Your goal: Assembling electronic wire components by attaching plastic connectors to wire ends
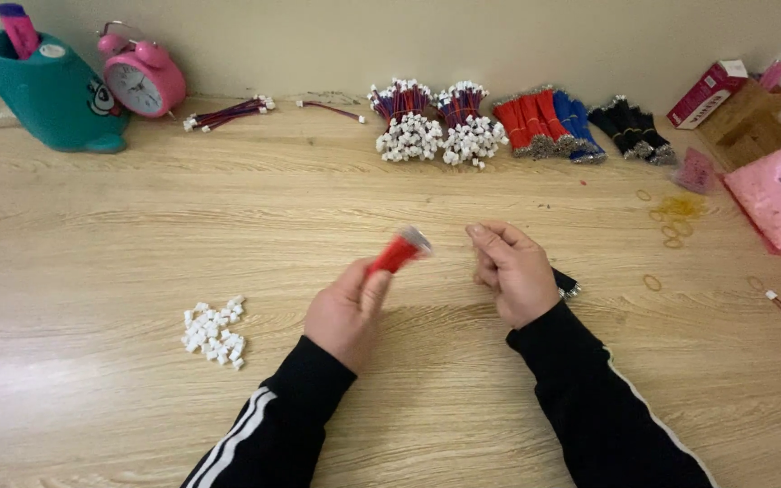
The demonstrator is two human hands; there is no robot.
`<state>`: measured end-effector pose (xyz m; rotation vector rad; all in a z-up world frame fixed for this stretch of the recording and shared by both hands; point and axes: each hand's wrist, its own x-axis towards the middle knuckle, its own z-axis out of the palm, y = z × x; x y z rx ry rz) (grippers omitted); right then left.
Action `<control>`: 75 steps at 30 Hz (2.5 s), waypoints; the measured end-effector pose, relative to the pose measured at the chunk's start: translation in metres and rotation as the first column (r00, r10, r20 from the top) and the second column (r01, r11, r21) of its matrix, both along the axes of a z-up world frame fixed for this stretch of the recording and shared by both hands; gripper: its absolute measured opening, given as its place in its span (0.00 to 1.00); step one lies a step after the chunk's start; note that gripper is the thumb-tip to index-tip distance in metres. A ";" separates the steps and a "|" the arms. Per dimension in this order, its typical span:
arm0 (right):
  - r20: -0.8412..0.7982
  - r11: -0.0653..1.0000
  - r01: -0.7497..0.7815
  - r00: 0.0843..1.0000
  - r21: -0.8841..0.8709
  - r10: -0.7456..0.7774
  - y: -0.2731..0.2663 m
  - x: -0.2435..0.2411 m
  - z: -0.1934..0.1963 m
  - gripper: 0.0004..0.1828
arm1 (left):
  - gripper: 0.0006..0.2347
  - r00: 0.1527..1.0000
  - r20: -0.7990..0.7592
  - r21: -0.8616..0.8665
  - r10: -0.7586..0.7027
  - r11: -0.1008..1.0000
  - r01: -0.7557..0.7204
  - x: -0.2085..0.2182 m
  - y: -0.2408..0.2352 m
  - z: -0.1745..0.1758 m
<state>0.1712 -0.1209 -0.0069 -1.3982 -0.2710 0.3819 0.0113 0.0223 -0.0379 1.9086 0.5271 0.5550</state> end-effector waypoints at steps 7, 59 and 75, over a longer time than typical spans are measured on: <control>0.234 0.975 0.006 0.971 -0.224 0.048 -0.016 0.020 -0.012 0.07 | 0.15 0.944 0.319 -0.757 0.083 0.621 0.202 0.009 -0.008 0.002; -0.046 0.929 -0.366 0.930 -0.062 0.364 0.008 -0.070 0.007 0.16 | 0.14 0.960 0.239 -0.196 -0.149 0.960 0.198 0.004 -0.058 -0.008; -0.110 0.582 -0.718 0.660 -0.381 0.743 0.015 -0.056 0.000 0.18 | 0.21 0.969 0.236 -0.395 -0.068 0.905 0.159 -0.010 0.004 -0.004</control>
